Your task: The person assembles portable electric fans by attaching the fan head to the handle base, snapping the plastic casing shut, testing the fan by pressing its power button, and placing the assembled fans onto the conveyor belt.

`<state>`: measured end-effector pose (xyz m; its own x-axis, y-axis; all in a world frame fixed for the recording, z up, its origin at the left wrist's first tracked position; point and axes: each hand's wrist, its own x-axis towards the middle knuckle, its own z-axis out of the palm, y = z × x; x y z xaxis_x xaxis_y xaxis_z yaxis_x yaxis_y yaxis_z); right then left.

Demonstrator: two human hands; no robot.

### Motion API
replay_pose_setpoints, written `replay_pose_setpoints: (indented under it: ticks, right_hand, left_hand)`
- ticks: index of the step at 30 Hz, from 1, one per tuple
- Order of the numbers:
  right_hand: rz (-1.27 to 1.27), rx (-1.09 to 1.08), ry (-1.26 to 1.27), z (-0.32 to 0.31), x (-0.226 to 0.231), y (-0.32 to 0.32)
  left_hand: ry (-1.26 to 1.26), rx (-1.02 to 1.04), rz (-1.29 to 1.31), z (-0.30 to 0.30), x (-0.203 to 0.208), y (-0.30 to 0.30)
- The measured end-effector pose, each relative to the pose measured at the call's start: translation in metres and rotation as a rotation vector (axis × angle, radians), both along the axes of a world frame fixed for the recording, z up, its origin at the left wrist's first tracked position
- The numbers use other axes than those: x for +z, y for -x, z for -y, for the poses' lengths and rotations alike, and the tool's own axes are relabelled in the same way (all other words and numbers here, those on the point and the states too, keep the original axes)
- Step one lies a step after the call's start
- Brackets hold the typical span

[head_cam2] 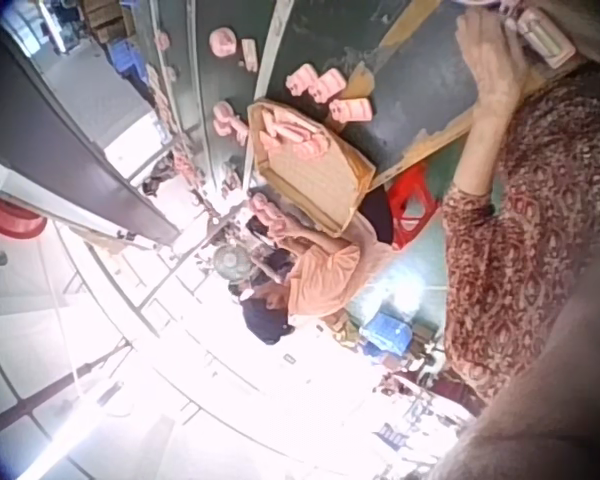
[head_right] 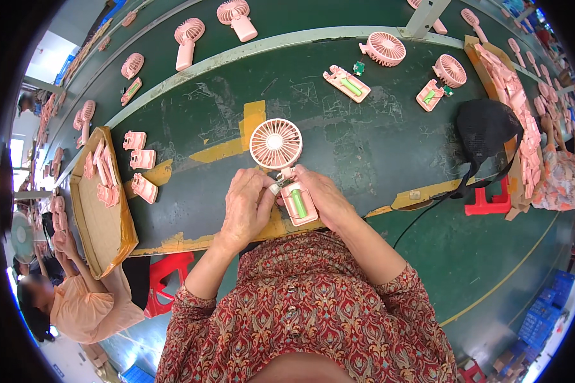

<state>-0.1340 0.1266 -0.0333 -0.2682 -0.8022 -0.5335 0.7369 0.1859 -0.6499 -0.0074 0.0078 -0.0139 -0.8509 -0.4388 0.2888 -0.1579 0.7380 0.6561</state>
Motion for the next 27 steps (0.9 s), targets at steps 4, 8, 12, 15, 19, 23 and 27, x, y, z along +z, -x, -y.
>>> replay_pose_setpoints:
  ticks: [4, 8, 12, 15, 19, 23, 27]
  right_hand:
    - [-0.009, 0.01, -0.02, -0.0011, 0.0017, 0.0012]
    - [0.022, -0.004, 0.008, -0.0033, -0.0028, 0.0019]
    - [0.012, -0.006, 0.001, -0.004, -0.0056, 0.002]
    - [0.011, 0.003, 0.018, -0.0044, -0.0026, 0.0011]
    - [-0.021, 0.015, 0.001, -0.0045, -0.0002, -0.0005]
    - [-0.049, 0.033, 0.03, -0.0051, -0.0024, -0.0012]
    - [-0.06, 0.019, 0.02, -0.005, -0.0012, -0.0036]
  left_hand:
    - [0.009, 0.008, -0.024, -0.0011, -0.006, 0.0015]
    - [0.026, 0.011, -0.025, -0.0027, -0.0082, 0.0031]
    - [0.05, 0.013, -0.034, -0.0029, -0.0084, 0.0047]
    - [0.091, 0.0, -0.006, -0.0022, -0.0071, 0.0043]
    - [0.14, -0.033, 0.013, -0.0018, -0.0024, 0.0046]
    - [0.166, -0.06, 0.012, 0.0007, -0.0028, 0.0044]
    - [0.171, -0.061, -0.002, 0.0011, -0.0045, 0.0034]
